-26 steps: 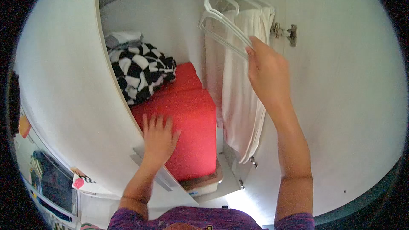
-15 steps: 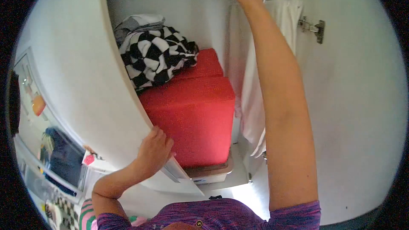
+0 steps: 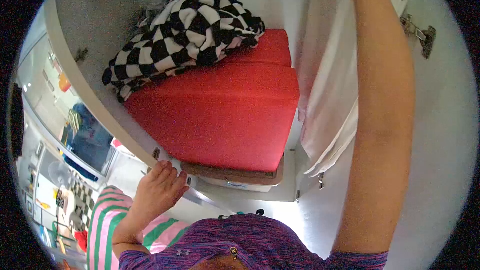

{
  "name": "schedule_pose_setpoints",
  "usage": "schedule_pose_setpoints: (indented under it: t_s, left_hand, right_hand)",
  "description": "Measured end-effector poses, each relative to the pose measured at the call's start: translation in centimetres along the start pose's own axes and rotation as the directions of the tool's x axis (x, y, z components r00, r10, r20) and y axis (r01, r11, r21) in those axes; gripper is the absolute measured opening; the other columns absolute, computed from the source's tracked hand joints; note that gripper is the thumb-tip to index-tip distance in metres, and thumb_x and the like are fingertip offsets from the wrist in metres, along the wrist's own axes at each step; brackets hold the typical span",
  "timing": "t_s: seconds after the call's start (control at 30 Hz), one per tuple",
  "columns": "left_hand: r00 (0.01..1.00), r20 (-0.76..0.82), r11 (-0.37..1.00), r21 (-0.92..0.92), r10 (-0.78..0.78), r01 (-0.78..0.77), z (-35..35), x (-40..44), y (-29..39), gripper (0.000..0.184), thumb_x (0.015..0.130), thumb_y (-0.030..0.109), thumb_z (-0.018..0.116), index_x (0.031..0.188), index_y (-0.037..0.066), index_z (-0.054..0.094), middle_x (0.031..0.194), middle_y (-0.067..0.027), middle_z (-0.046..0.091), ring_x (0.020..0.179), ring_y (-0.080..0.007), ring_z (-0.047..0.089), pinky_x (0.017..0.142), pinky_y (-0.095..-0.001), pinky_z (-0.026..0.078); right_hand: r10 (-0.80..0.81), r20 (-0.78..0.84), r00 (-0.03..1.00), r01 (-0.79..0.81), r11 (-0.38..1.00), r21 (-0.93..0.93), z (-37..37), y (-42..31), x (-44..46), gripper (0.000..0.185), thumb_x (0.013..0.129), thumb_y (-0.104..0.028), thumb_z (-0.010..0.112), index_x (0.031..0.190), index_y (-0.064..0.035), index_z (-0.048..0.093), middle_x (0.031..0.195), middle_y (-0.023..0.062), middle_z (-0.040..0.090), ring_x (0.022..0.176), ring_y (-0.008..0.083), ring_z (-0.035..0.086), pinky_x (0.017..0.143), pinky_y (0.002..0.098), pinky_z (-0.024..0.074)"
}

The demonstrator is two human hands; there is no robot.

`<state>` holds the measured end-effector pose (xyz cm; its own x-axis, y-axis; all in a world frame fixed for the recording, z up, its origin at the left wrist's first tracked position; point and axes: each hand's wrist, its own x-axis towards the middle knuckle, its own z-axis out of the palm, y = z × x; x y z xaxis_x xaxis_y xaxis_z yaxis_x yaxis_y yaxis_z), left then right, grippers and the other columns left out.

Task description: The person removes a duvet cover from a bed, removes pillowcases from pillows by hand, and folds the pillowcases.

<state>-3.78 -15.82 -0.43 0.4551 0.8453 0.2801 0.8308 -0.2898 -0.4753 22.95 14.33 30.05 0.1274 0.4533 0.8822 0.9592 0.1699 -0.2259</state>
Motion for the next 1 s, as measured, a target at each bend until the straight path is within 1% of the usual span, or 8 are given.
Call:
schedule_pose_setpoints:
  t_s: [0.3,0.5,0.6,0.67,0.7,0.8,0.9,1.0]
  left_hand:
    - [0.998,0.006,0.998,0.014,-0.065,0.065,0.1,-2.2,0.7,0.012,0.071,0.021,0.055,0.072,0.009,0.056,0.079,-0.0030,0.054,0.089,-0.0176,0.052,0.094,-0.0308,0.030]
    - [0.991,-0.029,0.988,0.085,-0.128,0.130,0.0,-2.5,1.5,0.009,0.069,0.020,0.056,0.074,0.012,0.056,0.081,-0.0020,0.054,0.094,-0.0164,0.051,0.094,-0.0300,0.028]
    - [0.990,-0.016,0.984,0.114,-0.137,0.138,0.3,-2.4,1.5,0.008,0.069,0.020,0.054,0.075,0.014,0.056,0.081,-0.0008,0.054,0.095,-0.0165,0.050,0.092,-0.0307,0.029]
    - [0.990,-0.031,0.986,0.091,-0.134,0.137,0.6,-2.3,1.4,0.009,0.068,0.019,0.057,0.074,0.012,0.055,0.081,-0.0027,0.053,0.095,-0.0190,0.050,0.090,-0.0339,0.031]
    - [0.990,-0.058,0.986,0.091,-0.132,0.136,0.8,-2.2,1.5,0.012,0.067,0.018,0.061,0.073,0.011,0.054,0.081,-0.0047,0.053,0.094,-0.0215,0.050,0.088,-0.0371,0.033]
    - [0.986,-0.080,0.986,0.069,-0.144,0.150,1.1,-1.7,1.5,0.012,0.068,0.018,0.060,0.073,0.009,0.054,0.080,-0.0049,0.052,0.094,-0.0221,0.050,0.087,-0.0379,0.034]
    - [0.986,-0.102,0.987,0.083,-0.130,0.138,1.1,-1.5,1.3,0.012,0.068,0.018,0.060,0.072,0.009,0.054,0.080,-0.0055,0.052,0.092,-0.0227,0.051,0.085,-0.0384,0.036]
    - [0.995,-0.018,0.994,0.046,-0.097,0.098,1.5,-2.6,1.2,0.012,0.069,0.020,0.059,0.073,0.009,0.055,0.080,-0.0060,0.053,0.087,-0.0225,0.052,0.082,-0.0389,0.038]
  right_hand:
    - [0.060,0.135,0.989,-0.056,0.998,-0.030,-0.4,3.1,-2.6,0.028,0.078,-0.009,0.054,0.104,0.0001,0.056,0.097,0.0180,0.059,0.090,0.0281,0.057,0.077,0.0357,0.0446]
    - [-0.245,-0.030,0.969,0.237,0.956,-0.174,2.3,6.2,-5.1,0.030,0.072,-0.019,0.065,0.094,0.0014,0.059,0.095,0.0138,0.061,0.088,0.0250,0.060,0.076,0.0340,0.0493]
    - [-0.423,-0.404,0.811,0.322,0.900,-0.294,1.1,3.6,-11.0,0.031,0.080,-0.013,0.053,0.110,-0.0025,0.053,0.102,0.0151,0.057,0.094,0.0261,0.055,0.079,0.0333,0.0439]
    - [-0.355,-0.486,0.798,0.480,0.863,0.158,1.9,2.0,-15.0,0.033,0.082,-0.016,0.052,0.112,-0.0039,0.051,0.105,0.0143,0.055,0.096,0.0266,0.053,0.082,0.0336,0.0429]
    - [-0.265,-0.304,0.915,0.372,0.845,0.385,2.5,0.7,-17.4,0.033,0.082,-0.017,0.052,0.112,-0.0036,0.051,0.105,0.0150,0.055,0.096,0.0282,0.053,0.083,0.0348,0.0423]
    - [-0.468,-0.097,0.878,0.432,0.691,0.580,5.5,-1.8,-22.9,0.027,0.083,-0.018,0.050,0.103,0.0007,0.055,0.101,0.0162,0.056,0.093,0.0283,0.054,0.080,0.0334,0.0432]
    - [-0.451,-0.102,0.887,0.444,0.772,0.455,10.0,-2.7,-27.3,0.025,0.085,-0.019,0.050,0.093,0.0026,0.059,0.087,0.0116,0.060,0.084,0.0212,0.056,0.071,0.0296,0.0437]
    - [-0.539,0.356,0.763,0.345,0.806,0.482,15.5,-1.1,-27.3,0.045,0.084,-0.040,0.039,0.090,0.0003,0.059,0.091,0.0232,0.058,0.087,0.0367,0.056,0.077,0.0455,0.0434]
